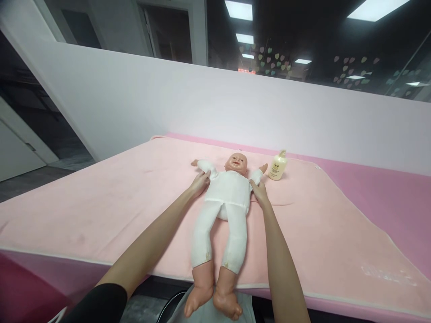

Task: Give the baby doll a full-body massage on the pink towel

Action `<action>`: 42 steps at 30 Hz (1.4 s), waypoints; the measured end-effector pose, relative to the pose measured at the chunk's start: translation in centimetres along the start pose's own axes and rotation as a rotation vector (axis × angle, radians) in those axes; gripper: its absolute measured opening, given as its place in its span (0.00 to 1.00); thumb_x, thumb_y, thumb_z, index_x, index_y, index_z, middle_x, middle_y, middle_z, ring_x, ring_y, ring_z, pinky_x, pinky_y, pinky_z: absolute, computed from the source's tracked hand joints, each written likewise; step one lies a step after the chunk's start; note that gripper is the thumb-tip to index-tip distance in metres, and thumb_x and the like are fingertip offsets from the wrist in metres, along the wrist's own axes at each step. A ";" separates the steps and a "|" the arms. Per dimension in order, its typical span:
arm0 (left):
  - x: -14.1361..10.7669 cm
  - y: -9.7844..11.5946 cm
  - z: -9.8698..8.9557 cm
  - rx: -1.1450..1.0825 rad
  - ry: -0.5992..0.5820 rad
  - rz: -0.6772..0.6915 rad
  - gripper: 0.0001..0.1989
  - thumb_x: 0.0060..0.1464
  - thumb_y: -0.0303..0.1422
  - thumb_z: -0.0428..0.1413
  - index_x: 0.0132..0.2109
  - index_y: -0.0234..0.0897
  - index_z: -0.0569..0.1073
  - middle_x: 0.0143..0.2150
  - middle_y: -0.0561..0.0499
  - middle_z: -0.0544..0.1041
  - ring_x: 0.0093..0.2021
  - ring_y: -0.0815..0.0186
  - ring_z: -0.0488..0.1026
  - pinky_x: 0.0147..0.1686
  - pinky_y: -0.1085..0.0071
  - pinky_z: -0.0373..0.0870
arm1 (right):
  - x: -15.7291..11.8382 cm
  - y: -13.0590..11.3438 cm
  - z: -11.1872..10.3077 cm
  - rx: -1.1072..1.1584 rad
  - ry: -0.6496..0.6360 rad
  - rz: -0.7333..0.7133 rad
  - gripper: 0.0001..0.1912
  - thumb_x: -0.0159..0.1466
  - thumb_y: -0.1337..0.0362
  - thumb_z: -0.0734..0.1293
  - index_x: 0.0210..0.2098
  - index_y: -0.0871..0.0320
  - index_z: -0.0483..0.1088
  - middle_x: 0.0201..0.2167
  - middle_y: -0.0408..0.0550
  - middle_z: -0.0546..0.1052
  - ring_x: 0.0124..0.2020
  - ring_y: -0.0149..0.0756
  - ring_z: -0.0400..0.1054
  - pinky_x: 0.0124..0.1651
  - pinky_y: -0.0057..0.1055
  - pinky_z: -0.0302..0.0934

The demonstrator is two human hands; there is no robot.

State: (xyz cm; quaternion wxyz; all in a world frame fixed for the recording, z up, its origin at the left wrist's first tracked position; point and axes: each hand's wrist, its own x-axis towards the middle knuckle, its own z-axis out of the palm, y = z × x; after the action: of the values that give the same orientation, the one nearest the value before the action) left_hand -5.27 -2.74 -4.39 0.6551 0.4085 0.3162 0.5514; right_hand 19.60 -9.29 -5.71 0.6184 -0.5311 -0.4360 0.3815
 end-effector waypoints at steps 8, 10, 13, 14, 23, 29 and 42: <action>-0.5 0.5 0.0 0.055 -0.127 -0.053 0.15 0.31 0.23 0.62 0.34 0.31 0.76 0.41 0.43 0.77 0.40 0.60 0.74 0.40 0.67 0.69 | -0.8 -1.2 -0.9 0.207 -0.176 0.138 0.15 0.43 0.65 0.73 0.31 0.58 0.75 0.42 0.49 0.75 0.41 0.41 0.69 0.42 0.34 0.65; -0.8 0.6 0.2 0.066 -0.114 -0.053 0.16 0.31 0.24 0.63 0.34 0.31 0.77 0.41 0.42 0.77 0.39 0.60 0.74 0.39 0.67 0.69 | -0.8 -1.1 -1.0 0.249 -0.179 0.144 0.14 0.41 0.64 0.73 0.30 0.58 0.75 0.43 0.48 0.75 0.41 0.40 0.70 0.42 0.33 0.65; -1.1 0.9 0.4 0.057 -0.089 -0.033 0.21 0.31 0.26 0.64 0.39 0.31 0.77 0.36 0.45 0.78 0.34 0.64 0.73 0.33 0.71 0.69 | -0.3 -0.6 -0.8 0.252 -0.134 0.085 0.17 0.41 0.62 0.73 0.32 0.58 0.74 0.39 0.48 0.76 0.40 0.39 0.69 0.42 0.32 0.64; -1.2 1.0 0.5 0.052 -0.083 -0.034 0.22 0.32 0.27 0.64 0.41 0.32 0.76 0.35 0.46 0.77 0.32 0.66 0.73 0.31 0.73 0.68 | -0.1 -0.3 -0.7 0.235 -0.104 0.068 0.18 0.41 0.61 0.73 0.33 0.58 0.74 0.38 0.48 0.76 0.40 0.39 0.69 0.42 0.32 0.64; -0.2 0.4 0.4 -0.076 -0.004 0.034 0.18 0.38 0.24 0.59 0.40 0.36 0.68 0.34 0.51 0.75 0.33 0.67 0.73 0.33 0.72 0.68 | 0.2 0.2 0.0 -0.166 0.112 -0.024 0.20 0.51 0.49 0.66 0.33 0.60 0.70 0.34 0.51 0.76 0.38 0.42 0.69 0.39 0.34 0.62; 0.1 0.1 -0.2 -0.040 -0.031 0.015 0.13 0.44 0.35 0.61 0.36 0.33 0.70 0.31 0.50 0.74 0.32 0.67 0.72 0.35 0.71 0.68 | -0.1 0.0 0.2 -0.148 0.116 -0.036 0.19 0.50 0.50 0.67 0.33 0.60 0.70 0.34 0.50 0.76 0.37 0.41 0.69 0.37 0.33 0.62; -1.0 1.4 0.1 0.146 -0.131 -0.064 0.12 0.28 0.25 0.60 0.29 0.32 0.77 0.51 0.42 0.72 0.46 0.56 0.71 0.44 0.66 0.67 | -0.8 -1.2 -0.8 0.228 -0.172 0.108 0.15 0.42 0.62 0.70 0.31 0.57 0.74 0.37 0.48 0.76 0.38 0.37 0.70 0.41 0.32 0.64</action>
State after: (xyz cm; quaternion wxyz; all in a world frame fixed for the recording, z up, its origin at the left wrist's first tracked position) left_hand -6.06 -3.69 -3.19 0.6600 0.4800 0.3248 0.4780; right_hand 20.15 -10.45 -4.69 0.6137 -0.4453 -0.4121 0.5052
